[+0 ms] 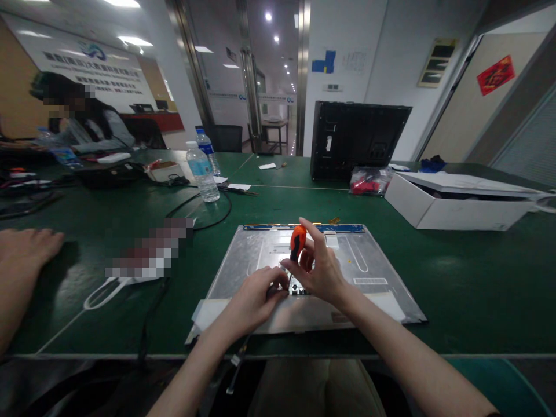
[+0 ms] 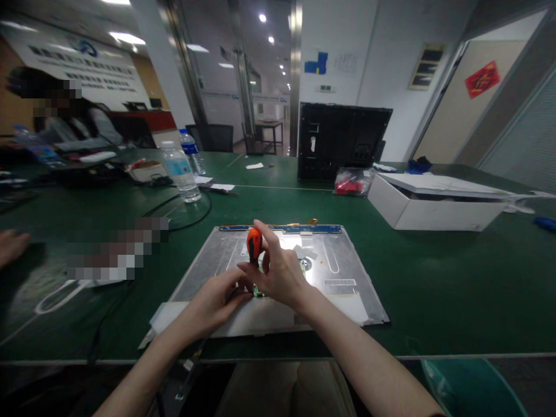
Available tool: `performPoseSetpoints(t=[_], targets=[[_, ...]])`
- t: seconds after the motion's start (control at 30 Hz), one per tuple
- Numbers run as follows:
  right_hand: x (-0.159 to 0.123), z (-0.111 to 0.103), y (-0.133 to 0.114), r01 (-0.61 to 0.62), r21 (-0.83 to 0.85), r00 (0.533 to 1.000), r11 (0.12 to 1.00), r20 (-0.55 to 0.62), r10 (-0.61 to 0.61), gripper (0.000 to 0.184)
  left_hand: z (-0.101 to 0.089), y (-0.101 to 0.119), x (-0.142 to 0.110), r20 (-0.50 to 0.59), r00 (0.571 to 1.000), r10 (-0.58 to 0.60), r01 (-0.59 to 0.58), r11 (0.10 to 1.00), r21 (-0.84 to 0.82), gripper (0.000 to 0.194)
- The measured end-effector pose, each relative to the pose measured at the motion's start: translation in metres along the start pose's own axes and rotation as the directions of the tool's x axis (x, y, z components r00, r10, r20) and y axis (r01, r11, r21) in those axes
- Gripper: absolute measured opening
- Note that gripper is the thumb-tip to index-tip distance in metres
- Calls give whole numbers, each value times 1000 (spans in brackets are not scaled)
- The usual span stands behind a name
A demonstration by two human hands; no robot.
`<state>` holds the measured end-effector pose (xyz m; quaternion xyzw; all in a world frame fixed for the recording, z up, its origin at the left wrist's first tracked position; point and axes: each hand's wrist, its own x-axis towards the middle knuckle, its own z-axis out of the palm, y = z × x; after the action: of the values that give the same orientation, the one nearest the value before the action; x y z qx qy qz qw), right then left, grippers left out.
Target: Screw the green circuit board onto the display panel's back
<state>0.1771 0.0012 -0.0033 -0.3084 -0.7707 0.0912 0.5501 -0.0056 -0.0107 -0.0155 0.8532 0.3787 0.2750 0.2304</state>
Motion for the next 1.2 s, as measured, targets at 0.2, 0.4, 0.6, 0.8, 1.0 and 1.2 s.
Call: performPoseSetpoints(t=[0.2, 0.4, 0.6, 0.8, 1.0, 1.2], targets=[[-1, -1, 1, 20, 5, 1000, 1000, 5, -20, 72, 0, 0, 0, -3, 1000, -9, 9, 1000, 16, 12], [1, -5, -6, 31, 50, 999, 998, 17, -31, 71, 0, 0, -1, -8, 1000, -12, 12, 1000, 0, 11], [1, -4, -6, 41, 37, 999, 998, -5, -41, 73, -1, 3, -2, -12, 1000, 17, -17, 1000, 1, 16], [1, -3, -6, 35, 11, 999, 999, -16, -35, 72, -1, 3, -2, -15, 1000, 16, -16, 1000, 17, 14], [1, -2, -4, 46, -17, 999, 999, -16, -47, 71, 0, 2, -2, -13, 1000, 12, -12, 1000, 5, 15], [0, -2, -2, 54, -22, 998, 998, -25, -54, 69, 0, 2, -2, -2, 1000, -7, 7, 1000, 4, 11]])
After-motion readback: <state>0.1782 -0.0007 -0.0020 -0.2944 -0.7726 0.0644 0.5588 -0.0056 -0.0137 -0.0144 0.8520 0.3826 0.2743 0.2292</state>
